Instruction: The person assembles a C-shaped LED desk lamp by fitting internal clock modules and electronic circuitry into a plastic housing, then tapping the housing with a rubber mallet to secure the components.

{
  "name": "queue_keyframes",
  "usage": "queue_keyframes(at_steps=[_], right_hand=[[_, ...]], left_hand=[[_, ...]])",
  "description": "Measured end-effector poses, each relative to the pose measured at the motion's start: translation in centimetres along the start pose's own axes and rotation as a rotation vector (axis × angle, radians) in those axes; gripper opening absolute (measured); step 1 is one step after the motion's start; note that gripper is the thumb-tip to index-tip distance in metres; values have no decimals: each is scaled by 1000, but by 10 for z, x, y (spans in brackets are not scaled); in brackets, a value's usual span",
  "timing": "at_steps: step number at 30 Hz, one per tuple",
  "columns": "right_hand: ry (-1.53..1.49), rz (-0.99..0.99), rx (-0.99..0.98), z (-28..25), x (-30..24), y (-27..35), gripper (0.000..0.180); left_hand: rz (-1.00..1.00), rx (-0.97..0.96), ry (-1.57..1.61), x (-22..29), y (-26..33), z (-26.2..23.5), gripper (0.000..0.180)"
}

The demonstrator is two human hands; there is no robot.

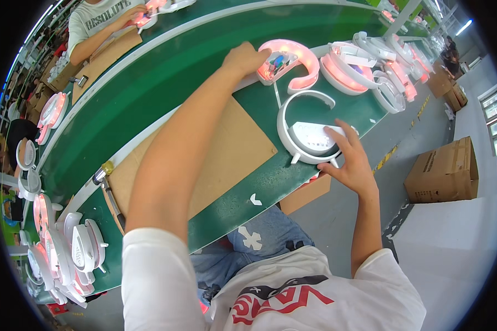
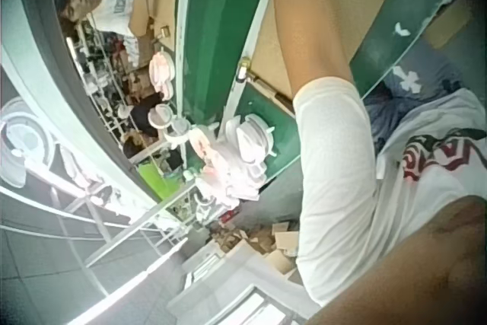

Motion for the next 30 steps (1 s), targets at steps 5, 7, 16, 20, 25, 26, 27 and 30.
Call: queue_keyframes(at_steps=[5,7,16,20,25,26,27,30], right_hand=[[-100,-111,-40,-4,-5,3,70],[-154,-149,-97,-12,1,-1,69],[-913,-569,-622,-2,-18,-63,57],[-1248,-574,-558,14,-38,-106,62],[-864,-549,-316,39,-124,-138,59],[-789,-555,-340,47,-143,-138,60],[-714,-563,-366,54,-161,-138,61],[-350,-777,-291,60,-214,-129,58]], left_hand=[[99,-23,41,2,-3,-4,43],[90,-1,56,6,34,-23,41],[-297,479,213,-91,301,-89,36],[-343,552,199,-108,374,-55,36],[-369,485,456,-87,409,-21,33],[-318,439,512,-80,411,-19,33],[-317,434,520,-75,416,-18,33],[-254,294,520,-62,420,-5,37]])
Point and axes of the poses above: each hand's wrist, its own y-axis away from the middle knuckle, its own z-axis out of the palm, x = y × z, the point moved 7 cm from there along -y, towards the middle knuckle, and after that the axes turned 11 degrees about -x, right-handed, at the moved point
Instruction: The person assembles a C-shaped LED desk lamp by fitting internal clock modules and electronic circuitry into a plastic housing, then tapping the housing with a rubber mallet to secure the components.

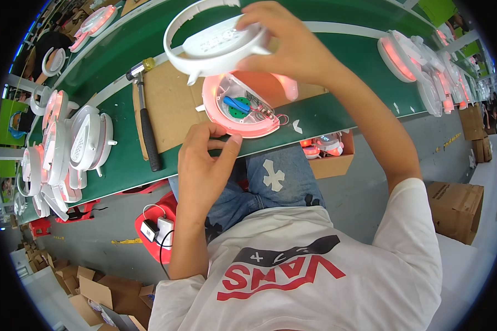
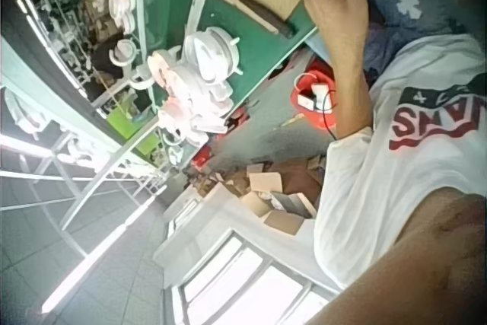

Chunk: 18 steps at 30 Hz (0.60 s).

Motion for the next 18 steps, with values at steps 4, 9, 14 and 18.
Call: queue_keyframes(at_steps=[4,9,14,18], right_hand=[[279,44,49,12,17,-5,56],[629,336,168,-2,19,24,49],[991,384,270,-15,8,54,58],[1035,408,169,-25,7,81,55]], left_hand=[[171,157,-413,20,7,8,49],[163,259,-382,14,-6,8,61],[167,292,-514,17,-33,6,48],[171,185,-311,12,-57,-1,35]])
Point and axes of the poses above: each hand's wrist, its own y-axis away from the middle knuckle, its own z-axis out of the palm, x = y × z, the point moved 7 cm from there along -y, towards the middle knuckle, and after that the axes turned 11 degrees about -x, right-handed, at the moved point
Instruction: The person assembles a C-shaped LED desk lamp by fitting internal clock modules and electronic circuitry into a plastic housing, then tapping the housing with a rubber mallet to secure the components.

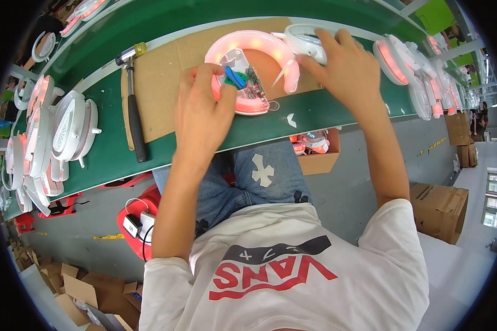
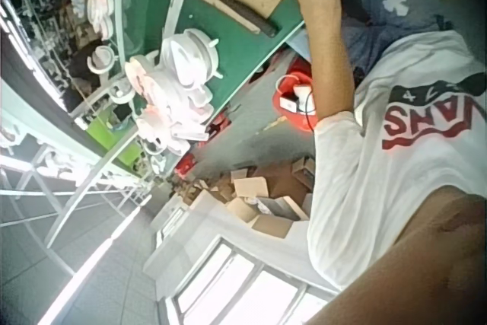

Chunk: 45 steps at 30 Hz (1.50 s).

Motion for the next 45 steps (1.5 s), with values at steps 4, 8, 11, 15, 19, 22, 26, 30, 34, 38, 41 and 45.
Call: queue_keyframes(at_steps=[4,8,11,15,19,22,26,30,34,38,41,45], right_hand=[[87,8,-292,-10,-2,28,54],[173,-64,-371,-21,-10,58,60],[39,-142,-342,-33,-32,58,74],[-122,-326,-467,-31,-64,58,82],[-235,-245,-435,-22,-64,73,63],[-293,-201,-328,-21,-52,87,48],[-229,-205,-264,-67,-39,66,39],[-256,-265,-234,-103,-28,9,39],[-322,-630,-642,-109,-45,-79,39],[-438,-722,-876,-49,-31,-157,40],[-730,-489,-1266,9,-27,-196,42],[-1025,-372,-1500,80,-1,-225,42]], left_hand=[[76,-8,30,-10,-33,-7,28],[195,-156,26,-6,-70,-10,28],[283,-320,16,-12,-98,-4,30],[417,-527,-6,0,-121,11,32],[380,-458,64,1,-124,14,33],[375,-393,131,-4,-118,13,34],[440,-449,92,3,-117,11,36],[435,-549,118,1,-118,18,39],[457,-650,295,2,-120,24,42],[390,-771,336,1,-114,27,44],[357,-640,370,-5,-108,18,42],[215,-436,182,-13,-78,-12,38]])
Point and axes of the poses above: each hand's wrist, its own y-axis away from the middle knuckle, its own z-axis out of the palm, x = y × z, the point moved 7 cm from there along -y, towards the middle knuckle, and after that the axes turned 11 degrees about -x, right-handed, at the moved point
